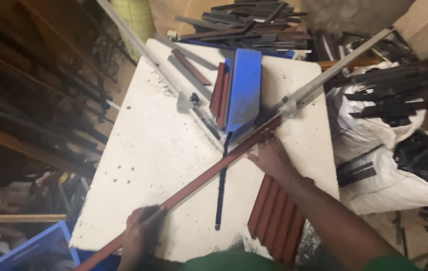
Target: The recorder uses a miter trimmer to cut frame moldings into mitered pieces.
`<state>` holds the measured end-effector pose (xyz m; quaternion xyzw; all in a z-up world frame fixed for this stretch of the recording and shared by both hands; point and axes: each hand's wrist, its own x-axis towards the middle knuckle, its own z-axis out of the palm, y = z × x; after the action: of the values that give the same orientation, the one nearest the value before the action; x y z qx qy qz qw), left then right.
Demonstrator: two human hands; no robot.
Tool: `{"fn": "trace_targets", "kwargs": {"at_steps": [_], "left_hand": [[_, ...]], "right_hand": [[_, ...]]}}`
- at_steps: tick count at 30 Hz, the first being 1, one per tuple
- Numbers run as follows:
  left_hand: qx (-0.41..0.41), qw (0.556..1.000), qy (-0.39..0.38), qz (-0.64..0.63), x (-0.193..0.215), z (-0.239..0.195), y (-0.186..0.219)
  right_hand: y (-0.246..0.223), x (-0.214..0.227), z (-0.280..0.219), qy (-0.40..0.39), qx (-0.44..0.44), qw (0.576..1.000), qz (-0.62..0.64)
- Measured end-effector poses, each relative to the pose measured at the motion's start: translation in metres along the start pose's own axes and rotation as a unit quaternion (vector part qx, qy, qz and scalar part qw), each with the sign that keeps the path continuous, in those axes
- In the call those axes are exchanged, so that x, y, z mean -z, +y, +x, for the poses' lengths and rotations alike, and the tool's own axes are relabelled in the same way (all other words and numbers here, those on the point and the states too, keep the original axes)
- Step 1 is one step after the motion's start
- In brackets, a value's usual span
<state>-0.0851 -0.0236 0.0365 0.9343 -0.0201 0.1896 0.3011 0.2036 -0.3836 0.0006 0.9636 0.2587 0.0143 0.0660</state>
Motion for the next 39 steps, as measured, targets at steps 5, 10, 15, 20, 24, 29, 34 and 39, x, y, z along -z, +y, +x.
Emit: {"fn": "trace_targets", "kwargs": {"at_steps": [5, 10, 15, 20, 24, 29, 34, 39], "left_hand": [[0.523, 0.803, -0.079, -0.275, 0.012, 0.065, 0.038], [0.435, 0.764, -0.030, -0.474, -0.044, 0.057, -0.040], [0.186, 0.959, -0.105, -0.186, -0.063, 0.069, -0.061], [0.405, 0.808, -0.049, -0.426, -0.056, 0.075, -0.051], [0.156, 0.977, -0.111, -0.092, -0.053, 0.043, -0.059], [0.380, 0.797, -0.036, -0.468, -0.042, 0.011, -0.053], [0.289, 0.906, -0.046, -0.306, -0.022, -0.012, -0.034], [0.231, 0.933, -0.097, -0.257, -0.030, -0.038, -0.048]], "right_hand": [[0.008, -0.008, 0.030, 0.008, -0.004, 0.995, -0.096], [0.027, -0.021, 0.063, 0.051, -0.011, 0.995, -0.081], [0.040, -0.013, 0.089, 0.004, 0.052, 0.993, -0.109], [0.039, 0.006, 0.084, -0.031, -0.006, 1.000, -0.004], [0.039, -0.020, 0.055, -0.021, 0.038, 0.998, -0.047], [-0.002, -0.001, 0.003, -0.038, -0.017, 0.997, 0.065], [-0.034, 0.039, -0.020, 0.008, -0.055, 0.992, 0.114], [-0.052, 0.046, -0.056, -0.069, -0.045, 0.988, 0.131]]}}
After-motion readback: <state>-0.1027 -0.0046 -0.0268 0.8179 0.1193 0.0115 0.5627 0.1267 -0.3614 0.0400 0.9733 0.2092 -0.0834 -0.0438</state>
